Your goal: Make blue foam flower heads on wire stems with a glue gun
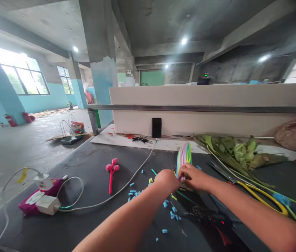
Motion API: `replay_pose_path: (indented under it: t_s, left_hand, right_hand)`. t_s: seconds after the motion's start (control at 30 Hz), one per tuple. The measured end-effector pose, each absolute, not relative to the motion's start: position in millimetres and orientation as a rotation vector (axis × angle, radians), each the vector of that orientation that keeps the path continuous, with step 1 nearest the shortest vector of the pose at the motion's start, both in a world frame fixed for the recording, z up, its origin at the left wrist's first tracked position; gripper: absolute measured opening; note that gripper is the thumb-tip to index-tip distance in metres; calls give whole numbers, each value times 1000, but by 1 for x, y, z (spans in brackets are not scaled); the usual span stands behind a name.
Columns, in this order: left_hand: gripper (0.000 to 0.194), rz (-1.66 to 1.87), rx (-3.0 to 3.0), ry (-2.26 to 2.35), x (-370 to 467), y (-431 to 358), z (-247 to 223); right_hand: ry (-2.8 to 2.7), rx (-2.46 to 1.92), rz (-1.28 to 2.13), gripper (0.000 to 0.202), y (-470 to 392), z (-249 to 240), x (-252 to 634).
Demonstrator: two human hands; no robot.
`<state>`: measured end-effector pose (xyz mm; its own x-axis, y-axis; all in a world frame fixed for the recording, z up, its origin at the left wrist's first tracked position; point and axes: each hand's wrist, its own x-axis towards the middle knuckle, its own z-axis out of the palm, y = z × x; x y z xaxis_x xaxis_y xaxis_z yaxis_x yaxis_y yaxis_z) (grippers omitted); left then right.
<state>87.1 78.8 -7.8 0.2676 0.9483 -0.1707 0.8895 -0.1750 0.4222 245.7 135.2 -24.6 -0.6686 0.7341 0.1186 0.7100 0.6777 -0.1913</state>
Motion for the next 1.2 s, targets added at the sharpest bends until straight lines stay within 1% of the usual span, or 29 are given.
replay_pose_path:
  t_s: [0.17, 0.37, 0.5, 0.6, 0.7, 0.77, 0.83, 0.87, 0.97, 1.0, 1.03, 1.1, 1.17, 1.2]
  left_hand:
    - [32, 178, 2128, 1685, 77, 44, 5]
    - [26, 171, 2174, 1671, 24, -40, 25]
    - [21, 369, 2050, 1704, -30, -101, 39]
    - [16, 463, 1897, 1699, -65, -135, 50]
    - [15, 484, 1789, 1686, -91, -155, 61]
    - [14, 477, 1733, 1700, -102, -160, 66]
    - [14, 435, 1720, 1677, -110, -158, 71]
    - [14, 416, 1755, 1657, -113, -155, 73]
    - [14, 367, 1934, 1545, -117, -138, 77]
    - [15, 355, 1991, 1492, -117, -131, 77]
    - [15, 355, 2040, 1440, -115, -123, 77]
    - [15, 383, 2076, 1350, -110, -106, 76]
    - [15, 494, 2098, 1322, -102, -90, 72]
    - [15, 535, 2077, 1305, -96, -82, 70]
  right_hand:
    - [-2698, -1208, 172, 24, 142, -28, 245]
    - [-2677, -1235, 195, 25, 136, -22, 241]
    - [-2651, -1227, 258, 28, 130, -14, 238]
    - [-2591, -1235, 301, 29, 129, 2, 234]
    - [-2461, -1244, 281, 22, 118, 31, 221]
    - [-2374, -1202, 271, 19, 95, 51, 206]
    - [-2336, -1125, 326, 21, 58, 66, 187]
    - [-2337, -1089, 430, 26, 35, 70, 178]
    - [-2292, -803, 1339, 49, -34, 71, 157]
    - [-2281, -747, 1624, 53, -54, 68, 153]
    - [-2202, -742, 1807, 53, -69, 64, 151]
    - [-1956, -824, 2076, 42, -88, 51, 147]
    - [-1744, -841, 2200, 27, -92, 34, 144]
    - [-1690, -826, 2184, 26, -90, 24, 141]
